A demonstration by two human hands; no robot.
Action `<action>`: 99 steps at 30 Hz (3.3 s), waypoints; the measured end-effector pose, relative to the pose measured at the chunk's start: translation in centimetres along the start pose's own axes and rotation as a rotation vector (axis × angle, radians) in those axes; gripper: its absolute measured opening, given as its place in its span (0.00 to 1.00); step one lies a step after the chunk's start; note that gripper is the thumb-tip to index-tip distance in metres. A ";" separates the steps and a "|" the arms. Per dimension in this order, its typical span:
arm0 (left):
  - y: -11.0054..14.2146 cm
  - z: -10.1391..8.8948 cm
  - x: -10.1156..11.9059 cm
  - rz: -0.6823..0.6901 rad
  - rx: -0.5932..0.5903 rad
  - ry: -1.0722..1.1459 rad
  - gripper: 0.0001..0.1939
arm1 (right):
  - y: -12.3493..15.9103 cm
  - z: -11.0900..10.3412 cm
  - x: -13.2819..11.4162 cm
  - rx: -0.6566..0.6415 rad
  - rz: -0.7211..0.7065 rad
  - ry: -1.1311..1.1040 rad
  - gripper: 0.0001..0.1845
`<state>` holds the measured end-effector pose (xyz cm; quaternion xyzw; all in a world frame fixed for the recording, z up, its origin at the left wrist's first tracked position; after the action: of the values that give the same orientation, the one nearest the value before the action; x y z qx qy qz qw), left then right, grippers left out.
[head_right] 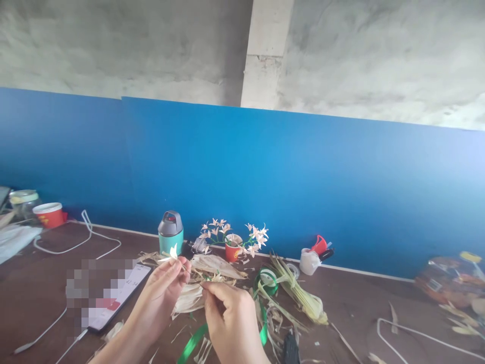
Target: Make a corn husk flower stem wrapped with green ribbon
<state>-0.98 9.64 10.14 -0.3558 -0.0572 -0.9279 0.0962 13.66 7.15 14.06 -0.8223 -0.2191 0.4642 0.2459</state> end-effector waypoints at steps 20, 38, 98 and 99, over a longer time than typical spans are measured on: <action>0.5 0.5 -1.0 -0.076 -0.090 0.076 0.08 | 0.1 -0.3 -0.6 0.031 -0.047 -0.042 0.12; 0.9 0.6 0.1 0.042 -0.155 -0.089 0.07 | 0.6 0.3 -1.0 0.031 0.040 -0.179 0.14; -3.0 -2.9 5.8 0.141 0.190 0.064 0.03 | 0.1 1.0 3.9 -0.330 0.339 0.027 0.11; -3.3 -3.2 6.1 0.126 0.235 0.081 0.08 | 0.1 0.7 4.2 -0.341 0.331 -0.005 0.13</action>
<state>-8.19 11.47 11.73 -0.3070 -0.1390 -0.9205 0.1976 15.03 9.69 10.96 -0.8755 -0.1574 0.4563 0.0233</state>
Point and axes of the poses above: each hand's wrist, its own y-axis away from the middle knuckle, its own z-axis out of the palm, x = y × z, the point moved 6 cm from there along -y, towards the middle knuckle, and after that the axes turned 5 degrees about x, right-handed, at the moved point
